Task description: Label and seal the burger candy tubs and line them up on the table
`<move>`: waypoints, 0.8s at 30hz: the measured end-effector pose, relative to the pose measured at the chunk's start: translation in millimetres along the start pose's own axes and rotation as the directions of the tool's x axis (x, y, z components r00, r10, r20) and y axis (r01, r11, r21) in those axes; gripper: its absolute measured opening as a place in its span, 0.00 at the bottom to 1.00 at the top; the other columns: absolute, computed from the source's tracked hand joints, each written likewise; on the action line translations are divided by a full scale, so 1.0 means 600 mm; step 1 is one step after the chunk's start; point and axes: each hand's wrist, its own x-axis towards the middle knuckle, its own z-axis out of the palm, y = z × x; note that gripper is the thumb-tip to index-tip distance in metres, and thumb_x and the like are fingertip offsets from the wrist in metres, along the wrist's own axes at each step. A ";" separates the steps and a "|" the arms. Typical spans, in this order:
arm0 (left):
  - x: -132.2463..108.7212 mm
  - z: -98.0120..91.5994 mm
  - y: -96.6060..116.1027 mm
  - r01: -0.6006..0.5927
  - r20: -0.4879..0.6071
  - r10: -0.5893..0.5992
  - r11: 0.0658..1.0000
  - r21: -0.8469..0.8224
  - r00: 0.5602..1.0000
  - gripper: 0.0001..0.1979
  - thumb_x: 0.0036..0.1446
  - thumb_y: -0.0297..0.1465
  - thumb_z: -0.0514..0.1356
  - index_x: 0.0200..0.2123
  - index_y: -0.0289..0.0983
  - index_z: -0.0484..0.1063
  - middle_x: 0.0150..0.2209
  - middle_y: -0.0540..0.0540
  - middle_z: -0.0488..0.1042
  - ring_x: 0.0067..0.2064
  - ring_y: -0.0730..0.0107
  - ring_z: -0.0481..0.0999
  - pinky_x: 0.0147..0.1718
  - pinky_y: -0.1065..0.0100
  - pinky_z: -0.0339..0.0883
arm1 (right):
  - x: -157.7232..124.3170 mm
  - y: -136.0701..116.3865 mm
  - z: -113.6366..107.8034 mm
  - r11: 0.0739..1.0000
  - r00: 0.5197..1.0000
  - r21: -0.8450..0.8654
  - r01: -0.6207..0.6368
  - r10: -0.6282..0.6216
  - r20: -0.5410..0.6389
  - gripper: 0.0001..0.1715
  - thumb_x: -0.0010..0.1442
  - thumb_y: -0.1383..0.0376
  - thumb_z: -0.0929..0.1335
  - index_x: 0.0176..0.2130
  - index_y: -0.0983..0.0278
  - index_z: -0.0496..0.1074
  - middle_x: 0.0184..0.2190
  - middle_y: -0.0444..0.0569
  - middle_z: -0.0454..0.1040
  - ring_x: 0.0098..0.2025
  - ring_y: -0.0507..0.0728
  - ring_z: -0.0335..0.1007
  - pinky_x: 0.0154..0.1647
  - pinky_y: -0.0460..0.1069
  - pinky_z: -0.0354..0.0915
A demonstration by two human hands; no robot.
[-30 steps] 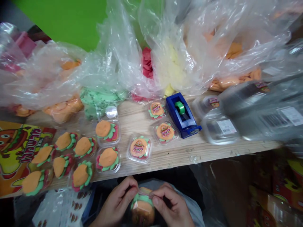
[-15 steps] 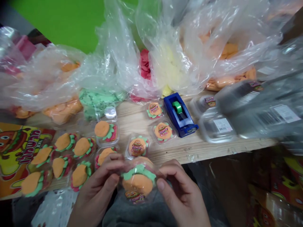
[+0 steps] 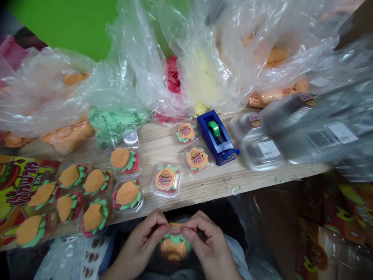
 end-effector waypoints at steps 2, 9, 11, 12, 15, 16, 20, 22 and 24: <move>-0.001 0.001 0.001 -0.070 -0.015 0.070 0.997 -0.030 0.997 0.07 0.60 0.33 0.50 0.35 0.38 0.66 0.35 0.48 0.68 0.40 0.69 0.68 0.40 0.69 0.60 | 0.002 -0.001 0.003 0.998 0.999 0.067 -0.008 0.010 -0.031 0.10 0.58 0.60 0.66 0.30 0.61 0.75 0.28 0.45 0.69 0.32 0.52 0.67 0.34 0.44 0.62; 0.009 -0.011 0.070 0.015 0.009 -0.013 0.948 -0.318 1.000 0.33 0.48 0.32 0.65 0.55 0.45 0.55 0.56 0.45 0.64 0.57 0.59 0.63 0.55 0.61 0.55 | 0.047 -0.083 -0.059 0.908 0.903 -0.334 0.253 -0.345 -0.255 0.15 0.61 0.58 0.61 0.33 0.60 0.75 0.28 0.46 0.71 0.33 0.54 0.67 0.35 0.47 0.63; 0.012 -0.014 0.090 -0.011 0.001 0.013 0.863 -0.506 1.000 0.32 0.47 0.33 0.66 0.54 0.46 0.58 0.52 0.46 0.69 0.52 0.59 0.69 0.51 0.61 0.61 | 0.074 -0.100 -0.103 0.740 0.727 -0.651 0.169 -0.539 -0.424 0.16 0.62 0.58 0.60 0.40 0.60 0.73 0.35 0.49 0.71 0.38 0.57 0.67 0.41 0.51 0.62; 0.014 -0.016 0.097 -0.010 0.018 0.026 0.792 -0.610 0.999 0.32 0.46 0.34 0.66 0.54 0.46 0.59 0.50 0.46 0.70 0.49 0.59 0.71 0.48 0.61 0.64 | 0.090 -0.104 -0.125 0.705 0.680 -0.701 0.111 -0.568 -0.463 0.17 0.61 0.58 0.61 0.44 0.62 0.72 0.40 0.52 0.70 0.40 0.59 0.66 0.44 0.54 0.61; 0.018 -0.019 0.112 0.014 0.085 0.093 0.586 -0.810 0.992 0.32 0.44 0.39 0.67 0.53 0.44 0.63 0.50 0.44 0.71 0.48 0.54 0.73 0.44 0.60 0.67 | 0.134 -0.102 -0.173 0.691 0.718 -0.721 0.040 -0.522 -0.461 0.17 0.59 0.58 0.62 0.40 0.66 0.73 0.37 0.55 0.70 0.40 0.62 0.66 0.44 0.58 0.60; 0.020 -0.019 0.115 0.017 0.091 0.109 0.545 -0.838 0.990 0.32 0.44 0.40 0.67 0.53 0.43 0.64 0.50 0.43 0.71 0.49 0.52 0.72 0.45 0.59 0.66 | 0.145 -0.100 -0.181 0.699 0.741 -0.714 0.032 -0.496 -0.452 0.17 0.58 0.57 0.62 0.38 0.66 0.73 0.35 0.54 0.70 0.39 0.62 0.66 0.42 0.58 0.61; 0.021 -0.018 0.123 0.070 0.121 0.082 0.466 -0.882 0.989 0.28 0.47 0.43 0.64 0.52 0.40 0.67 0.47 0.42 0.74 0.51 0.51 0.71 0.47 0.58 0.65 | 0.166 -0.093 -0.183 0.758 0.766 -0.652 0.009 -0.424 -0.483 0.18 0.57 0.55 0.62 0.36 0.66 0.70 0.32 0.54 0.71 0.32 0.59 0.68 0.33 0.54 0.63; 0.018 -0.017 0.125 0.103 0.139 0.037 0.494 -0.864 0.990 0.28 0.45 0.44 0.64 0.50 0.40 0.69 0.44 0.42 0.75 0.48 0.50 0.73 0.43 0.59 0.68 | 0.168 -0.095 -0.178 0.790 0.765 -0.613 0.008 -0.400 -0.505 0.18 0.56 0.55 0.63 0.36 0.66 0.70 0.31 0.53 0.72 0.28 0.58 0.67 0.30 0.53 0.63; 0.015 -0.016 0.125 0.050 0.054 -0.013 0.630 -0.775 0.998 0.28 0.42 0.39 0.67 0.49 0.44 0.69 0.44 0.45 0.76 0.45 0.53 0.75 0.40 0.62 0.70 | 0.168 -0.099 -0.176 0.814 0.768 -0.581 0.017 -0.383 -0.514 0.18 0.54 0.54 0.64 0.35 0.66 0.70 0.30 0.52 0.71 0.26 0.56 0.66 0.28 0.51 0.61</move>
